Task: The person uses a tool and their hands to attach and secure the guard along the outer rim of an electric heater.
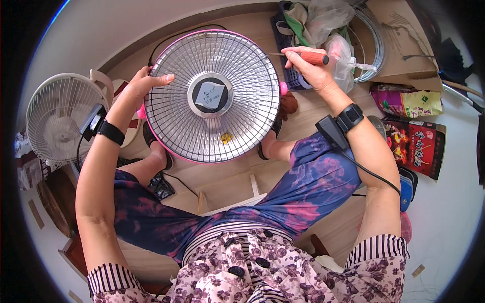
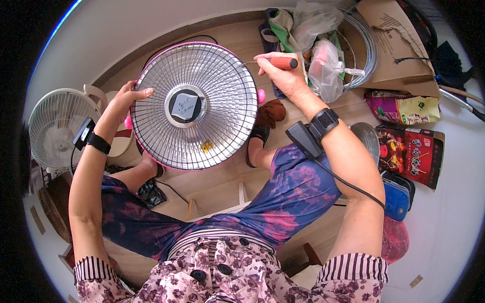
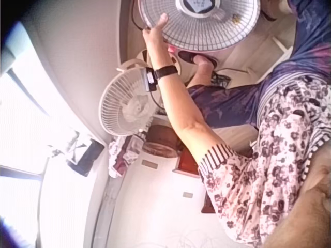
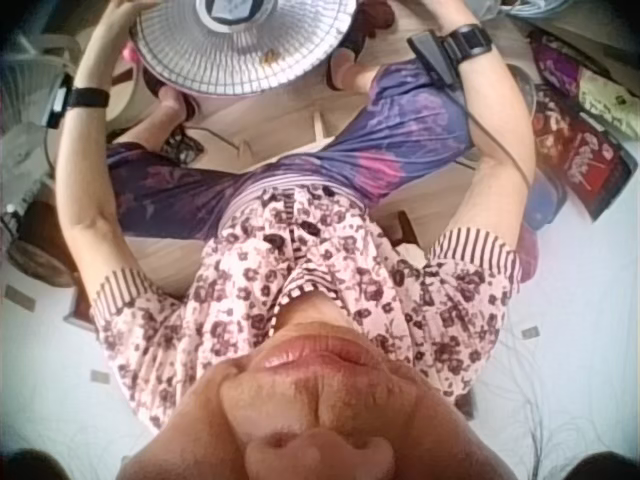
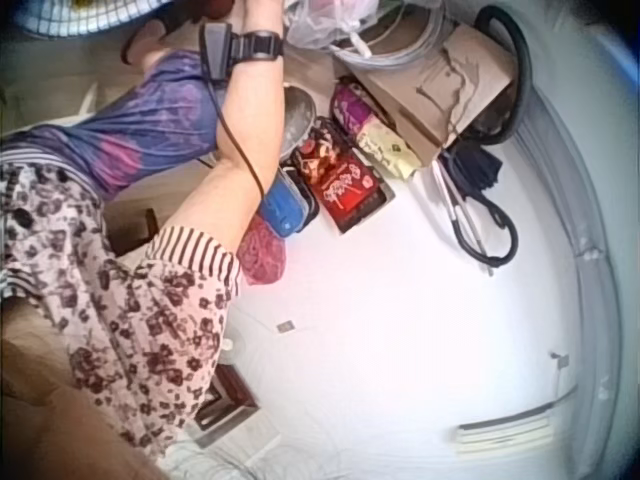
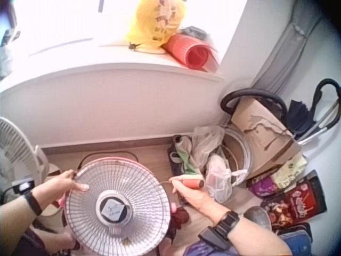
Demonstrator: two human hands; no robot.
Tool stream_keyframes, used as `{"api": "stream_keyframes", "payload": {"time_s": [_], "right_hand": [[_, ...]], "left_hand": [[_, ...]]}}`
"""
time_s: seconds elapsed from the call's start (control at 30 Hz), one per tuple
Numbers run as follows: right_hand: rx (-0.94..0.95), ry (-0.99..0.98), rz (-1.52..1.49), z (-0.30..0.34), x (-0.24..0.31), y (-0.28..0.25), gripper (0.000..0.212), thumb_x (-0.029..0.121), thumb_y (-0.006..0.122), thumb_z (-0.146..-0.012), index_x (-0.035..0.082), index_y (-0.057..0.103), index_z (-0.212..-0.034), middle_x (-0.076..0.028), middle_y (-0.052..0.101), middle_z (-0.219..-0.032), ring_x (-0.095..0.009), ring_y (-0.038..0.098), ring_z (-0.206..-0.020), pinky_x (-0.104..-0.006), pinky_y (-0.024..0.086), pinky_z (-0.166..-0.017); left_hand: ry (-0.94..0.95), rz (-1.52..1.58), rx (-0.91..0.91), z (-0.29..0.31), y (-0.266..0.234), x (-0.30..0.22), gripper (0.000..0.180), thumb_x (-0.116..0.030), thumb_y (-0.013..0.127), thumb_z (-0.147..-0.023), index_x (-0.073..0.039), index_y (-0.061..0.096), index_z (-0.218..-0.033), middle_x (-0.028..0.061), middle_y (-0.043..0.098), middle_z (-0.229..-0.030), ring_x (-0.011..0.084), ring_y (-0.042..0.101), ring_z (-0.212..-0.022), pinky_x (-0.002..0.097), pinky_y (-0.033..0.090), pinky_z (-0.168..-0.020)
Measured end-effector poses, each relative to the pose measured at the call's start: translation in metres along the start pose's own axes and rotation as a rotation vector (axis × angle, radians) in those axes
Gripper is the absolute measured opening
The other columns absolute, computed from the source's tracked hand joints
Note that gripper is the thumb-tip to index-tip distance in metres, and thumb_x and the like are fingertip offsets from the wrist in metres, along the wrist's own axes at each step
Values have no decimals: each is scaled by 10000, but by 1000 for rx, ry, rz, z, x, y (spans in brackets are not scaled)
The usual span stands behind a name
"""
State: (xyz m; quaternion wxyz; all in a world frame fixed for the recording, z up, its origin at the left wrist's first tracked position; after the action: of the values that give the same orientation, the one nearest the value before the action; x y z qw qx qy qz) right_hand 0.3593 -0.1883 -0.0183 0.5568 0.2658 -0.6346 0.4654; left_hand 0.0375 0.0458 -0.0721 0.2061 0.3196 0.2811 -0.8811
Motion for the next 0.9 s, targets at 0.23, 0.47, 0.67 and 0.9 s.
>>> {"api": "stream_keyframes", "payload": {"time_s": [0.23, 0.47, 0.67, 0.9], "right_hand": [[-43, 27, 37, 1, 5, -6, 194, 163, 655, -878, 31, 710, -1009, -5, 662, -710, -21, 477, -549, -174, 367, -495], [84, -20, 35, -1, 8, 5, 213, 140, 641, -885, 5, 693, -1041, -16, 664, -751, -25, 492, -577, -171, 386, -517], [114, -60, 122, -4, 11, 11, 214, 130, 632, -883, -7, 691, -1037, -25, 670, -760, -53, 576, -654, -190, 449, -582], [45, -84, 250, 1, 13, 7, 203, 121, 630, -865, -18, 700, -996, -49, 689, -731, -89, 630, -686, -230, 505, -667]], "left_hand": [[-4, 60, 34, -5, -1, 5, 1207, -409, 856, -609, 130, 155, -1430, 413, 283, -1392, 455, 322, -1336, 461, 232, -1119], [21, 14, -49, -6, -1, 4, 947, -370, 823, -688, 90, 345, -1364, 291, 503, -1252, 387, 502, -1174, 471, 353, -1025], [18, 20, -32, 5, 1, -3, 998, -396, 810, -684, 97, 303, -1388, 318, 446, -1311, 401, 447, -1240, 479, 329, -1047], [8, 38, 9, 7, 4, -6, 1012, -384, 814, -687, 98, 280, -1399, 323, 405, -1349, 396, 415, -1269, 475, 299, -1075]]}}
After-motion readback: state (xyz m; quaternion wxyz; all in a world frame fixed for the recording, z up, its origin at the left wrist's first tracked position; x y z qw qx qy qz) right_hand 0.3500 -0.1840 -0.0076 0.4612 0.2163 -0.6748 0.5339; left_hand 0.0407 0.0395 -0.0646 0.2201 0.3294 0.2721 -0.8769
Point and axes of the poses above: each hand's wrist, its own z-axis away from the middle knuckle, its own y-axis out of the palm, x = y × z, the point moved 7 cm from there along -z, towards the middle knuckle
